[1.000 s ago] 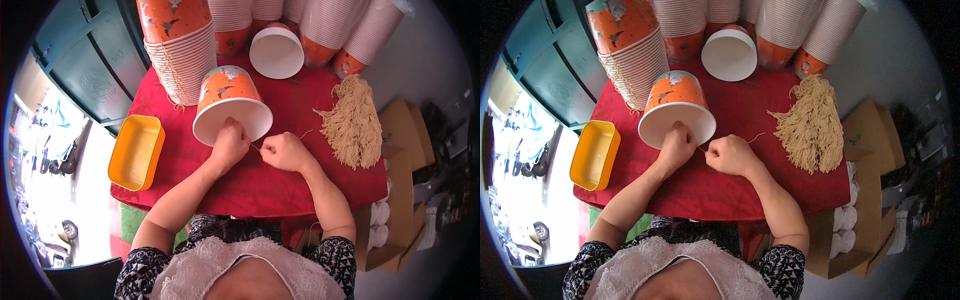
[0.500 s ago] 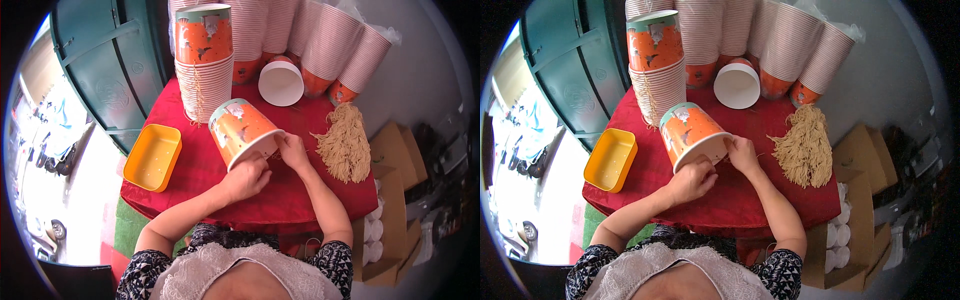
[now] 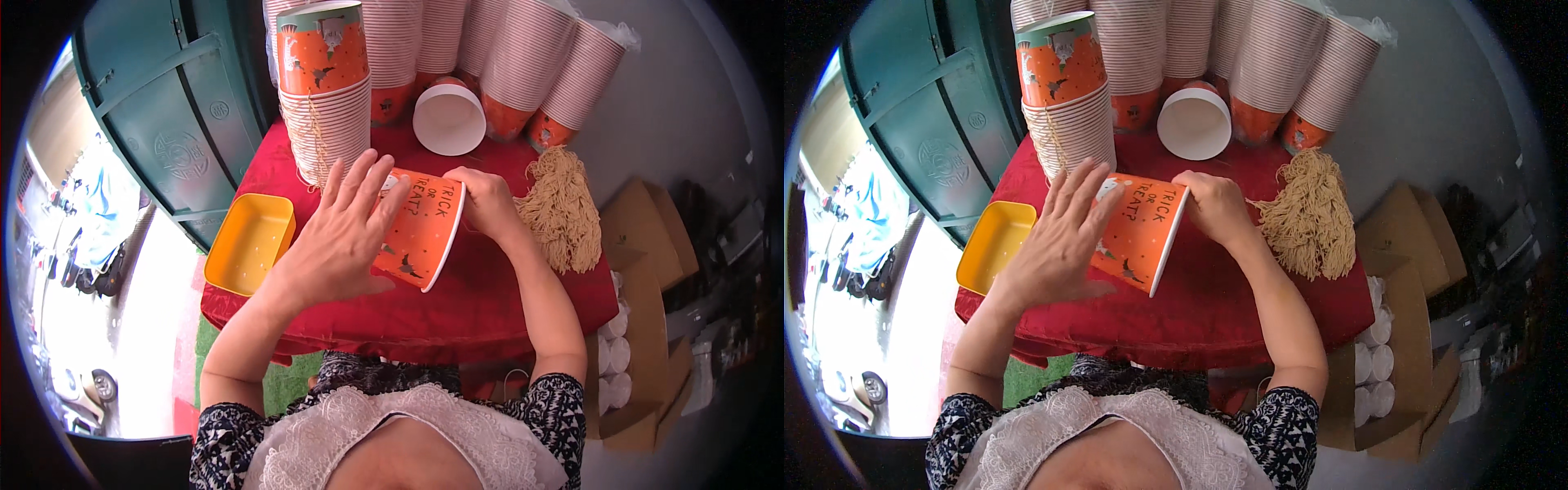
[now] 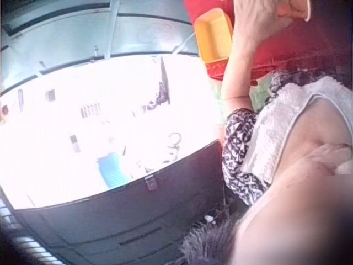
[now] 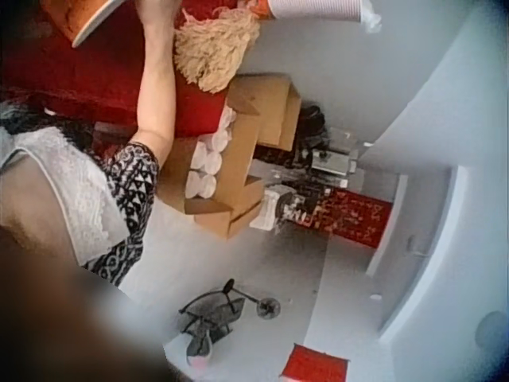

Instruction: Manually attaching string handles to paper buckets for packaging.

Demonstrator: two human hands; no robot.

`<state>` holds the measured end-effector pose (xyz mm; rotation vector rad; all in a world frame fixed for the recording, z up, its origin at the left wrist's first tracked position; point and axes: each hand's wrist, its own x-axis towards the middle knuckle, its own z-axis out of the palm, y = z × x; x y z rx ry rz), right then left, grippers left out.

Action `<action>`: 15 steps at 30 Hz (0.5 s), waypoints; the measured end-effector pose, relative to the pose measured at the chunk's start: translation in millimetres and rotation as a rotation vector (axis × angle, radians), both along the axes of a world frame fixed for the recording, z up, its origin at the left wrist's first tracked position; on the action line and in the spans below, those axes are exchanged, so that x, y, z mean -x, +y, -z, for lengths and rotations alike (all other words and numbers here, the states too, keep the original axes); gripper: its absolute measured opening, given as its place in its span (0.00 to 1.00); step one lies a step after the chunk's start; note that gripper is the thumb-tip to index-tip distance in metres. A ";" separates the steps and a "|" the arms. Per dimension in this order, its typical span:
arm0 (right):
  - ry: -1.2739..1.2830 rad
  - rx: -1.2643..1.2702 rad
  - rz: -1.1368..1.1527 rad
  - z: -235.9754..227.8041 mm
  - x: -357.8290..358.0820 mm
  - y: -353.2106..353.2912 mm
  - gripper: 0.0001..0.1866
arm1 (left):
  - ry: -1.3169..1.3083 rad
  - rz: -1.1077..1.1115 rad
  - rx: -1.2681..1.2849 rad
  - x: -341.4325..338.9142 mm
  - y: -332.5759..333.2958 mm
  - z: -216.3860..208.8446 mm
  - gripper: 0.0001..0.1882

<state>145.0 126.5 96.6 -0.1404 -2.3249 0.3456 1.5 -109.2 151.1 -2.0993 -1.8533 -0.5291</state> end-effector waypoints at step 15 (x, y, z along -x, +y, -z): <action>-0.057 0.570 -0.042 -31.3 -28.3 -35.3 0.13 | -0.279 -0.068 -0.116 6.5 19.5 46.6 0.64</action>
